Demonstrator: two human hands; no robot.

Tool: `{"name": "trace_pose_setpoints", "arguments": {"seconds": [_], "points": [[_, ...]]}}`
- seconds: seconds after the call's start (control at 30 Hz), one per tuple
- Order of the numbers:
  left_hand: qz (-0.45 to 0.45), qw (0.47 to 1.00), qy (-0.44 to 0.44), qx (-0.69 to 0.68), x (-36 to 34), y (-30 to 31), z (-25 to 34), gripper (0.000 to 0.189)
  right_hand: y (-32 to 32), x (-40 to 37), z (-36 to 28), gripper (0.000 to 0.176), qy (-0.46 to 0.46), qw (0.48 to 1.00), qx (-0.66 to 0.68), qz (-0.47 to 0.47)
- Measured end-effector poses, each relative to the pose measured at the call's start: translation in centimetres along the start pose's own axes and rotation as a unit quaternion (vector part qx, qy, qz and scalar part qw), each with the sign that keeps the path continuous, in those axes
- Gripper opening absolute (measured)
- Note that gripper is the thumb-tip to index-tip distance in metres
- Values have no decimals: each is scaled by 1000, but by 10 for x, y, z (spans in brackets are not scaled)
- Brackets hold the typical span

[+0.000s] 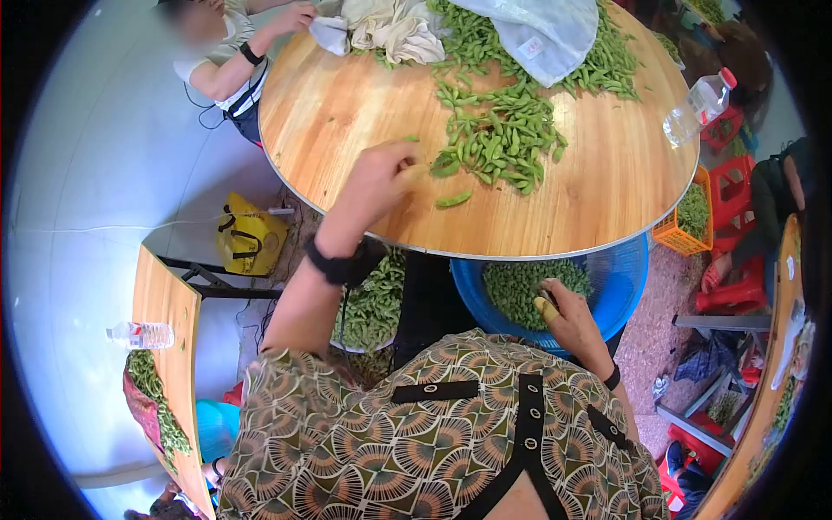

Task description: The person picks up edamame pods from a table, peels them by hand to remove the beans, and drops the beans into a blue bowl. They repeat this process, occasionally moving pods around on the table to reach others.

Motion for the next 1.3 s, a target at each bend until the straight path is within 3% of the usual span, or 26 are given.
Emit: {"name": "trace_pose_setpoints", "arguments": {"seconds": [0.17, 0.23, 0.27, 0.33, 0.5, 0.63, 0.7, 0.77, 0.8, 0.87, 0.9, 0.97, 1.03, 1.1, 1.13, 1.2, 1.23, 1.27, 1.3], "points": [[-30, 998, -34, 52, 34, -32, -20, 22, 3, -10, 1, 21, -26, 999, 33, 5], [2, 993, 65, -95, 25, -17, -36, 15, 4, -14, 6, 21, -29, 999, 32, 9], [1, 993, 68, -94, 17, -6, -33, 15, 4, -16, 9, 21, -30, 999, 30, 8], [-10, 952, 168, -254, -7, 16, -35, 11, 1, -15, 14, 20, -35, 999, 37, -1], [48, 924, 205, -319, -51, 50, -48, 11, -10, -4, 15, 19, -11, 999, 45, -25], [17, 905, 228, -360, -57, 25, -37, 9, -9, 3, -5, 20, 26, 996, 80, -31], [-31, 852, 208, -479, -54, -6, -10, 10, 1, 5, -20, 20, 47, 994, 101, -19], [-81, 829, 195, -518, -50, -38, 17, 11, -8, 10, -30, 23, -10, 948, 301, -102], [-112, 811, 186, -543, -50, -55, 36, 12, -5, 13, -32, 23, -23, 950, 300, -88], [-170, 779, 160, -582, -50, -86, 68, 13, -15, 15, -37, 31, -82, 828, 541, -126], [-184, 772, 157, -588, -50, -100, 75, 13, -12, 17, -35, 31, -91, 829, 540, -111], [-242, 749, 124, -605, -52, -123, 93, 9, -8, 19, -47, 35, -46, 733, 665, -136], [-251, 737, 139, -612, -57, -134, 95, 10, -5, 16, -41, 30, -57, 709, 692, -122], [-245, 761, 127, -587, -66, -131, 89, 8, 0, 19, -23, 21, -54, 729, 679, -68], [-267, 782, 164, -539, -75, -122, 87, 7, 3, 18, -22, 21, -54, 729, 680, -67], [-314, 818, 233, -422, -107, -102, 62, 9, 24, 16, -4, 15, -73, 771, 632, 26], [-367, 911, 136, -130, -111, -86, 49, 16, 26, 14, -3, 15, -71, 772, 630, 29], [-245, 958, 61, 134, -115, -55, 45, 19, 28, 13, -3, 13, -63, 811, 582, 23], [-243, 959, 60, 134, -115, -54, 47, 19, 27, 11, -5, 12, -58, 844, 532, 14]]}}
Point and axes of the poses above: each hand's wrist, its own x-axis towards the middle knuckle, its own y-axis out of the back of the hand, z = x × y, the point moved 10 cm from there along x, towards the middle knuckle, and after that the axes turned 8 degrees about -x, right-handed, at the moved point
